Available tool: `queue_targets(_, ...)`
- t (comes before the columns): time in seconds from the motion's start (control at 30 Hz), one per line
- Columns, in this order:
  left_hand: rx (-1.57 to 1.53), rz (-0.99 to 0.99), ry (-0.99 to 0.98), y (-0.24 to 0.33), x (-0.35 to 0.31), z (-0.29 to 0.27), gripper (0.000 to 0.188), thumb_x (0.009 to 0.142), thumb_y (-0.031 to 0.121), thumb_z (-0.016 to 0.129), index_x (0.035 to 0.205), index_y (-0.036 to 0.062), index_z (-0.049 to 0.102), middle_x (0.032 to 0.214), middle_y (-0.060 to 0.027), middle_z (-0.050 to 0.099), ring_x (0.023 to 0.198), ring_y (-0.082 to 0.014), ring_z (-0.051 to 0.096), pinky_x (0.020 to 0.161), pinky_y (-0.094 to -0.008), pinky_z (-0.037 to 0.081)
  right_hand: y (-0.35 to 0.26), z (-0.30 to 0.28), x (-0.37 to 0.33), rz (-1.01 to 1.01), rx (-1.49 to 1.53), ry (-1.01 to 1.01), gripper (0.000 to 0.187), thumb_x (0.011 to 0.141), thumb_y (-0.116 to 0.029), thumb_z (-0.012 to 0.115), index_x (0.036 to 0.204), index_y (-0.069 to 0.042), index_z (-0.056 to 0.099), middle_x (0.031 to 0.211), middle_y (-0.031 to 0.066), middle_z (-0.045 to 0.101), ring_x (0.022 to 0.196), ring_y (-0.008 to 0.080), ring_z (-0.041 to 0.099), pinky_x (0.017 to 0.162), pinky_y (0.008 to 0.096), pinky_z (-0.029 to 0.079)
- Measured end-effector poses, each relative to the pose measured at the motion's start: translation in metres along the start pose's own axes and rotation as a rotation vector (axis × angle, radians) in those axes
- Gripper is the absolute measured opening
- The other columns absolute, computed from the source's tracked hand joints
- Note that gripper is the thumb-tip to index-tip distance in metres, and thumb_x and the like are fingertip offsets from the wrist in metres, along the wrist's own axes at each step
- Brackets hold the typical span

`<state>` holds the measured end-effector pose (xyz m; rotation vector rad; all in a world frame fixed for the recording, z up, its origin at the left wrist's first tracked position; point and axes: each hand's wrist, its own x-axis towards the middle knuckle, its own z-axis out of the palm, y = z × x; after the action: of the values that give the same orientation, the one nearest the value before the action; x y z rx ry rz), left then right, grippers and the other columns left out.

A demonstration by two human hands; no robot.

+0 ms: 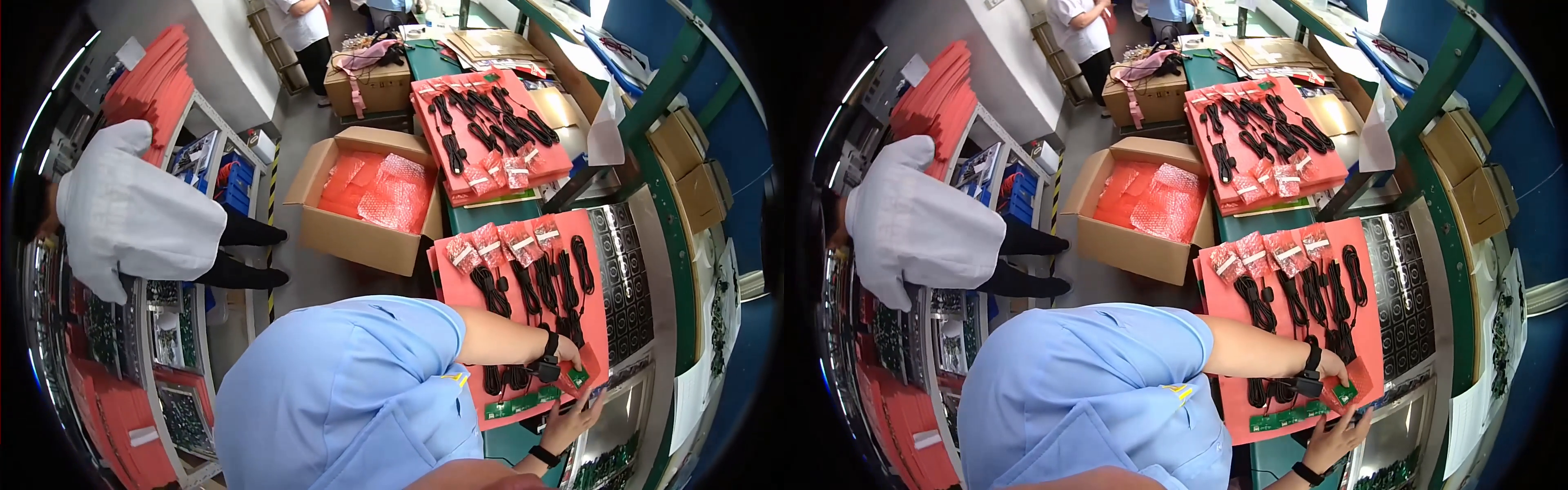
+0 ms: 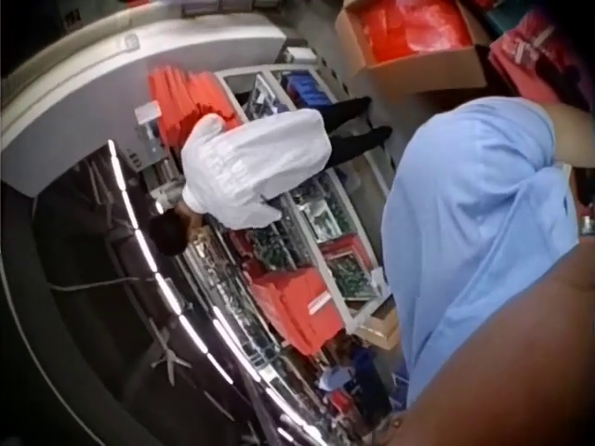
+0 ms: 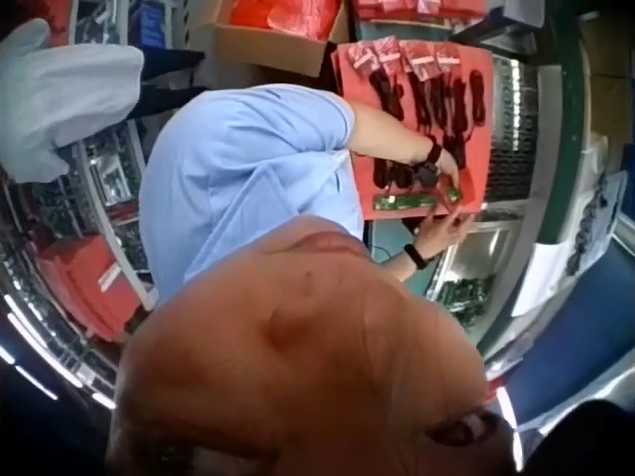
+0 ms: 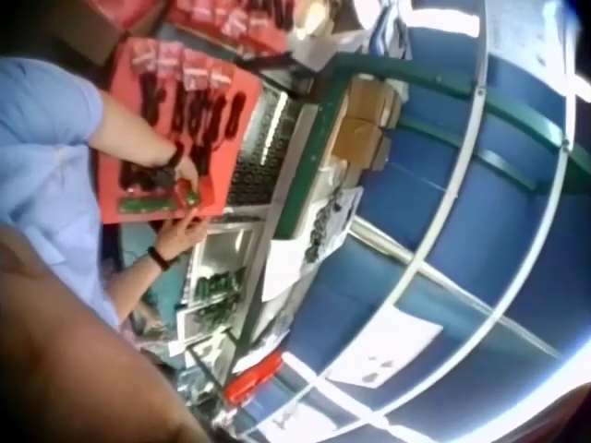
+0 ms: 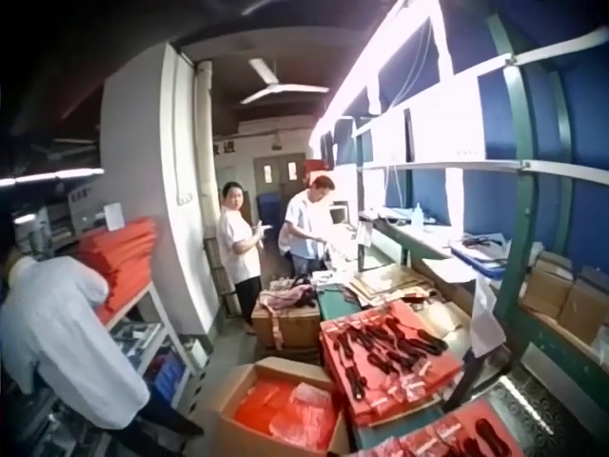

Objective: The person packages circuit boards and attached cables by placing them into bubble wrap sleeves, sealing each with tape, and arranging them on a foam pad.

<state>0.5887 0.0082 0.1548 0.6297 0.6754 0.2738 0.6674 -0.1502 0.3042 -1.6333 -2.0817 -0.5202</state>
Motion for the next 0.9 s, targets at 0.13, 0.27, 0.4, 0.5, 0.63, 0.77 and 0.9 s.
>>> queue_targets(0.13, -0.119, -0.032, -0.242, -0.016, 0.006, 0.005, 0.024, 0.086, 0.018, 0.062, 0.102, 0.0004, 0.064, 0.093, -0.0078, 0.067, 0.069, -0.0171, 0.060, 0.066, -0.0332, 0.048, 0.020, -0.001, -0.010, -0.376, 0.107, -0.091, 0.038, 0.073, -0.005, 0.067, 0.111, -0.009, 0.061, 0.104, 0.0104, 0.060, 0.099, 0.0273, 0.056, 0.090, 0.0397, 0.041)
queue_targets(0.27, 0.127, 0.049, -0.165, -0.027, 0.018, -0.005, 0.025, 0.087, 0.022, 0.061, 0.103, 0.0030, 0.064, 0.096, -0.0027, 0.066, 0.067, -0.0146, 0.058, 0.061, -0.0319, 0.046, 0.034, 0.009, -0.020, -0.336, 0.380, -0.288, 0.049, 0.067, -0.003, 0.070, 0.113, -0.013, 0.057, 0.109, 0.0083, 0.058, 0.101, 0.0293, 0.055, 0.088, 0.0404, 0.042)
queue_targets(0.4, -0.106, -0.008, -0.068, -0.024, -0.017, -0.007, 0.017, 0.089, 0.016, 0.056, 0.098, 0.0035, 0.063, 0.087, -0.0082, 0.066, 0.066, -0.0156, 0.061, 0.055, -0.0275, 0.049, 0.034, 0.001, -0.006, -0.213, 0.421, -0.177, 0.054, 0.069, 0.003, 0.062, 0.119, -0.016, 0.057, 0.114, 0.0085, 0.056, 0.102, 0.0296, 0.054, 0.088, 0.0408, 0.043)
queue_targets(0.5, -0.230, -0.107, -0.043, 0.008, -0.053, -0.005, 0.021, 0.091, 0.012, 0.050, 0.103, -0.0029, 0.060, 0.094, -0.0149, 0.066, 0.080, -0.0220, 0.066, 0.072, -0.0349, 0.055, 0.051, 0.007, -0.012, -0.043, 0.178, 0.000, 0.060, 0.070, 0.001, 0.062, 0.125, -0.023, 0.054, 0.119, 0.0060, 0.053, 0.109, 0.0278, 0.051, 0.094, 0.0407, 0.040)
queue_targets(0.63, -0.311, -0.197, -0.148, 0.025, -0.077, 0.027, 0.024, 0.092, 0.012, 0.049, 0.111, -0.0029, 0.054, 0.095, -0.0149, 0.064, 0.079, -0.0211, 0.065, 0.073, -0.0339, 0.056, 0.069, 0.026, -0.033, -0.138, -0.021, -0.073, 0.062, 0.074, -0.001, 0.058, 0.128, -0.030, 0.051, 0.126, 0.0024, 0.048, 0.121, 0.0226, 0.043, 0.104, 0.0396, 0.032)
queue_targets(0.77, -0.362, -0.247, -0.361, 0.018, -0.063, 0.008, 0.025, 0.093, 0.011, 0.048, 0.113, -0.0026, 0.052, 0.099, -0.0143, 0.063, 0.086, -0.0233, 0.064, 0.079, -0.0368, 0.055, 0.049, 0.028, -0.024, -0.341, 0.026, 0.012, 0.057, 0.076, -0.001, 0.055, 0.123, -0.032, 0.055, 0.124, 0.0016, 0.051, 0.114, 0.0205, 0.048, 0.099, 0.0402, 0.037)
queue_targets(0.9, -0.340, -0.225, -0.332, 0.012, -0.059, 0.007, 0.026, 0.093, 0.013, 0.048, 0.115, -0.0017, 0.051, 0.105, -0.0148, 0.062, 0.093, -0.0245, 0.063, 0.085, -0.0394, 0.053, 0.048, 0.032, -0.019, -0.404, 0.260, -0.107, 0.048, 0.075, -0.004, 0.060, 0.117, -0.026, 0.059, 0.118, 0.0025, 0.054, 0.105, 0.0206, 0.054, 0.093, 0.0385, 0.041)
